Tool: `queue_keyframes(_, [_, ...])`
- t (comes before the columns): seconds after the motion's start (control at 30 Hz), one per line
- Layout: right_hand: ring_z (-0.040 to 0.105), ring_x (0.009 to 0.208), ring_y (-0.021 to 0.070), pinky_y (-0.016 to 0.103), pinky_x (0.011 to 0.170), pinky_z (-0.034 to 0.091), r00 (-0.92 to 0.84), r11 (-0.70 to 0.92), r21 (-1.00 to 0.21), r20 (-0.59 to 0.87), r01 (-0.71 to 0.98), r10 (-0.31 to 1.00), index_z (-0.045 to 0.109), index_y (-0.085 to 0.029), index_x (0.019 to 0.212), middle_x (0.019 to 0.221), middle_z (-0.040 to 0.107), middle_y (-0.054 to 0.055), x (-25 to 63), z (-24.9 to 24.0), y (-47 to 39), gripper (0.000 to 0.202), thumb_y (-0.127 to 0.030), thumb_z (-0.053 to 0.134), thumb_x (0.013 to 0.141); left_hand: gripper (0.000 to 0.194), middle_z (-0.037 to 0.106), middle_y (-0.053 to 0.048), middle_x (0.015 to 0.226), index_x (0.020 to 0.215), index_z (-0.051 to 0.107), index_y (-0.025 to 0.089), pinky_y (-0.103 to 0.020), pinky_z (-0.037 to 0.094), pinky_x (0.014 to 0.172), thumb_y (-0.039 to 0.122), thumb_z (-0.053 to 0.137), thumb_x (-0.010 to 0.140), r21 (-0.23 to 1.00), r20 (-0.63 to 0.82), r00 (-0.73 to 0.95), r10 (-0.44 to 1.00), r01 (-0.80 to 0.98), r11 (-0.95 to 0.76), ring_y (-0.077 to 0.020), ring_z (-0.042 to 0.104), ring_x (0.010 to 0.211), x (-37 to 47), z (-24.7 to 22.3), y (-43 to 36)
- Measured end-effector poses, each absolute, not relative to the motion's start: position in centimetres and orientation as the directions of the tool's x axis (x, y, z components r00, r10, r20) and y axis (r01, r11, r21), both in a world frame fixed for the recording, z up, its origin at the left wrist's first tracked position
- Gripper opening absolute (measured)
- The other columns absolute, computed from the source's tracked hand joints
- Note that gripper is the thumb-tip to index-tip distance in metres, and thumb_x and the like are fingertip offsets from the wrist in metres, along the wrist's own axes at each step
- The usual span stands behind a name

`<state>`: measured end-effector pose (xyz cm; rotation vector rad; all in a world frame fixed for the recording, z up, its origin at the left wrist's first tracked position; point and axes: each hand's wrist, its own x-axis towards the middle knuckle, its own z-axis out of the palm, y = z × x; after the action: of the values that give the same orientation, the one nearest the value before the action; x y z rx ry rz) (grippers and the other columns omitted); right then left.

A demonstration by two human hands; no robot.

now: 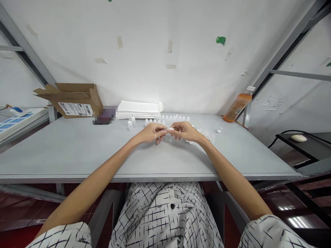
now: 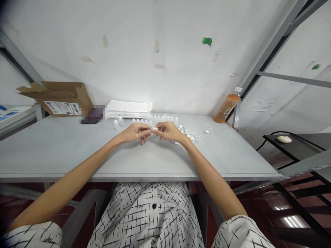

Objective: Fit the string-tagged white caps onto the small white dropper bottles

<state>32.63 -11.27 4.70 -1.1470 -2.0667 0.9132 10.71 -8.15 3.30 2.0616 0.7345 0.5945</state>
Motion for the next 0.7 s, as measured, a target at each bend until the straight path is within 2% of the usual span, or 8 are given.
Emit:
queue_keyframes(0.1, [0.062,0.059,0.0149,0.024,0.050,0.047,-0.460,0.402,-0.783,0.169,0.475,0.872,0.067,-0.014,0.082,0.066,0.064,0.004,32.69,4.78,-11.29,0.047,-0.061,0.067,0.083,0.025,0.062,-0.001,0.067,0.091,0.067,0.011,-0.023,0.051,0.055,0.032,0.054,0.095,0.838,0.125,0.714,0.689,0.296,-0.459,-0.0095,0.062,0.050,10.69,3.07,-8.02])
queue_keyframes(0.3, [0.056,0.054,0.0120,0.025,0.054,0.043,-0.504,0.424,-0.754,0.143,0.502,0.852,0.065,-0.015,0.070,0.064,0.067,0.005,33.21,4.31,-10.90,0.048,-0.059,0.064,0.087,0.026,0.062,0.000,0.071,0.095,0.071,0.013,-0.023,0.051,0.057,0.033,0.055,0.095,0.810,0.126,0.713,0.690,0.327,-0.486,-0.0088,0.061,0.052,10.98,2.82,-8.29])
queue_keyframes(0.43, [0.053,0.052,0.0117,0.026,0.055,0.042,-0.497,0.403,-0.770,0.130,0.495,0.858,0.061,-0.015,0.062,0.055,0.061,0.003,33.24,4.23,-10.86,0.053,-0.061,0.060,0.088,0.028,0.064,-0.002,0.079,0.100,0.072,0.014,-0.024,0.052,0.058,0.038,0.058,0.093,0.786,0.174,0.692,0.701,0.331,-0.522,-0.0097,0.061,0.056,11.11,2.97,-8.56])
queue_keyframes(0.7, [0.058,0.057,0.0135,0.025,0.052,0.042,-0.454,0.422,-0.755,0.185,0.503,0.872,0.067,-0.015,0.072,0.063,0.061,0.003,33.15,4.56,-10.98,0.047,-0.061,0.064,0.085,0.027,0.063,-0.002,0.068,0.088,0.065,0.013,-0.023,0.054,0.057,0.036,0.055,0.095,0.860,0.094,0.728,0.679,0.285,-0.424,-0.0115,0.064,0.056,11.06,2.76,-8.19])
